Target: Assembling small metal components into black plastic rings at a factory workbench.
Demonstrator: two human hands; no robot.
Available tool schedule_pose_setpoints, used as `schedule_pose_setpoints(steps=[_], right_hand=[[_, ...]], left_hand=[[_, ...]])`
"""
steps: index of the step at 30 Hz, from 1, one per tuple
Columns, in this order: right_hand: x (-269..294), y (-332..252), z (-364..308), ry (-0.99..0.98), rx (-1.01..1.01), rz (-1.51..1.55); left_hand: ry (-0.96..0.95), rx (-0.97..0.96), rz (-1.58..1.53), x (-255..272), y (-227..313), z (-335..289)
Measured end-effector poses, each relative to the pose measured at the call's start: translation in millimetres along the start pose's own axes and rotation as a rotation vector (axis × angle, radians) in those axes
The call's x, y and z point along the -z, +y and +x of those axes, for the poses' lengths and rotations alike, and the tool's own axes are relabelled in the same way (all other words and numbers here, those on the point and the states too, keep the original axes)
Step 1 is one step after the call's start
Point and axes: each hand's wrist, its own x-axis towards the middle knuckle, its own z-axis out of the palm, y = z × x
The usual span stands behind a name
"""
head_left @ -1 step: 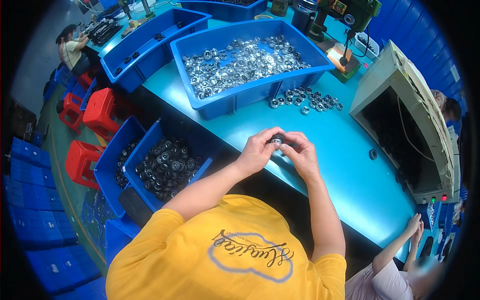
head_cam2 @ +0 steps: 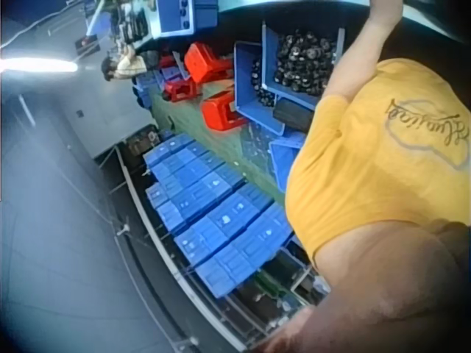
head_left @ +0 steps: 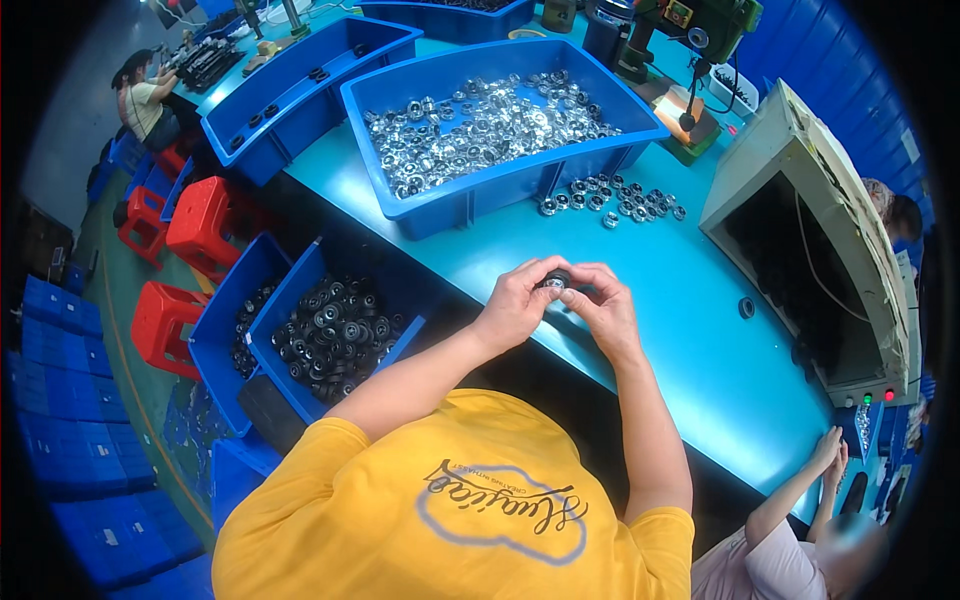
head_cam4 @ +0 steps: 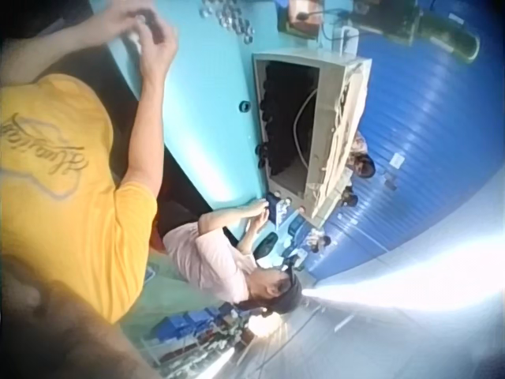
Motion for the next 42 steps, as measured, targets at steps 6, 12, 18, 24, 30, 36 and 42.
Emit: schedule_pose_setpoints(steps=[6,12,18,24,30,36,42], right_hand=[[7,10,-3,0.022,0.053,0.002],[3,4,-3,-0.044,-0.047,0.21],[9,7,4,-0.097,-0.154,0.265],[2,12,1,-0.035,-0.114,0.198],[1,7,2,0.018,-0.086,0.163],[4,9,2,0.075,-0.107,0.197],[2,11,1,0.135,-0.099,0.092]], left_hand=[[0.035,-0.079,0.087,-6,7,-5],[-0.142,-0.144,0.147,9,6,5],[-0.241,-0.034,0.157,13,9,10],[-0.139,-0.137,0.303,6,0,12],[-0.088,-0.239,0.439,-2,3,15],[-0.087,-0.277,0.297,-2,0,15],[0.018,-0.376,0.562,-11,-6,16]])
